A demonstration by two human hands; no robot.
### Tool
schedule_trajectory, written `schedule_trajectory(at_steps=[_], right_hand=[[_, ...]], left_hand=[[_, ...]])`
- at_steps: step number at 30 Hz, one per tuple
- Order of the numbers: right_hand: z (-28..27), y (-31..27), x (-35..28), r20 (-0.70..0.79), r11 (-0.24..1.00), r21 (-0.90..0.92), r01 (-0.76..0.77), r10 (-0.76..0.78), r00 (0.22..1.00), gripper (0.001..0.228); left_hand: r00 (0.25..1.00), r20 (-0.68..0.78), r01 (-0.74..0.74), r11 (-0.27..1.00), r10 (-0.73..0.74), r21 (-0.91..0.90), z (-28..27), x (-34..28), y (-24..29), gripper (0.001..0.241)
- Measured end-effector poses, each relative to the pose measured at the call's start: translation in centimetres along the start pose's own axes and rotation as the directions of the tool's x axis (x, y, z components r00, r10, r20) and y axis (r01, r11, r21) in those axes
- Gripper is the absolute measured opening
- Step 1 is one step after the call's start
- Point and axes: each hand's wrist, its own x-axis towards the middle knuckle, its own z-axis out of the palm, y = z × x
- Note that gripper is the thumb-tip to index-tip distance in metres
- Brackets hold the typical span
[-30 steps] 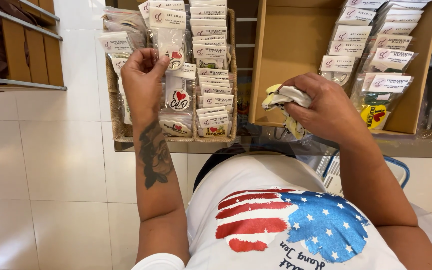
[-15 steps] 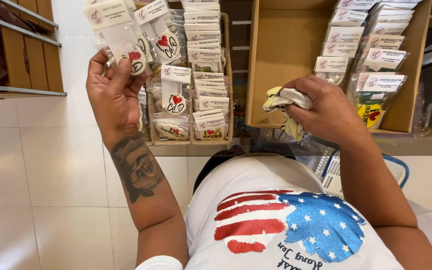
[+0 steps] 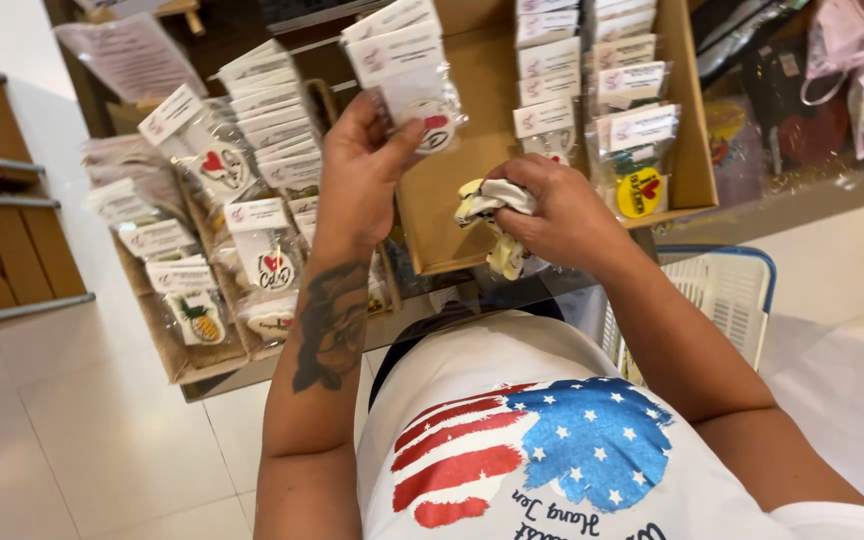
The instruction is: Organizing and sorting packaged keychains into a display box.
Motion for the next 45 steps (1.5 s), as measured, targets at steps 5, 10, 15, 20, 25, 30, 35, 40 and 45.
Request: schedule_trajectory(at_steps=[5, 10, 15, 20, 25, 30, 35, 40, 45], right_hand=[[-0.3, 1.5, -0.4, -0.058, 0.998, 0.004, -0.068, 0.068, 0.996, 0.034], [-0.3, 2.9, -0.1, -0.089, 0.997, 0.002, -0.081, 0.081, 0.993, 0.038], [-0.6, 3.0, 0.5, -0.077, 0.996, -0.029, -0.085, 0.082, 0.994, 0.036], [-0.7, 2.8, 1.5, -0.047, 0.994, -0.075, -0.077, 0.073, 0.996, 0.036], [-0.5, 2.1, 3.5, 0.059, 0.976, -0.199, -0.086, 0.1, 0.993, 0.045], [0.8, 2.5, 6.0, 0.204, 0.946, -0.311, -0.087, 0.156, 0.966, 0.08], [0.6, 1.1, 7.4, 0.328, 0.903, -0.427, -0.048, 0.204, 0.922, 0.086], [1.5, 2.0, 8.1, 0.34, 0.875, -0.483, 0.02, 0.167, 0.926, 0.084], [1.3, 1.7, 8.3, 0.347, 0.884, -0.468, -0.001, 0.185, 0.919, 0.081]], left_hand=[[0.999, 0.037, 0.005, 0.99, -0.01, 0.138, 3.3, 5.3, -3.9, 0.035], [0.998, -0.057, 0.045, 0.926, -0.026, 0.375, 4.4, 8.6, -6.2, 0.02], [0.966, -0.217, 0.223, 0.878, -0.141, 0.424, 4.8, 10.2, -6.6, 0.04], [0.946, -0.275, 0.278, 0.87, -0.174, 0.406, 4.4, 11.5, -8.2, 0.039], [0.955, -0.263, 0.242, 0.868, -0.135, 0.433, 4.2, 12.5, -8.7, 0.039], [0.949, -0.263, 0.267, 0.886, -0.174, 0.379, 4.3, 13.4, -8.7, 0.051], [0.956, -0.287, 0.21, 0.832, -0.065, 0.514, 4.3, 14.0, -8.5, 0.038], [0.951, -0.31, 0.202, 0.793, -0.017, 0.575, 4.2, 14.2, -8.6, 0.022], [0.945, -0.328, 0.202, 0.773, 0.008, 0.601, 3.8, 13.8, -9.2, 0.03]])
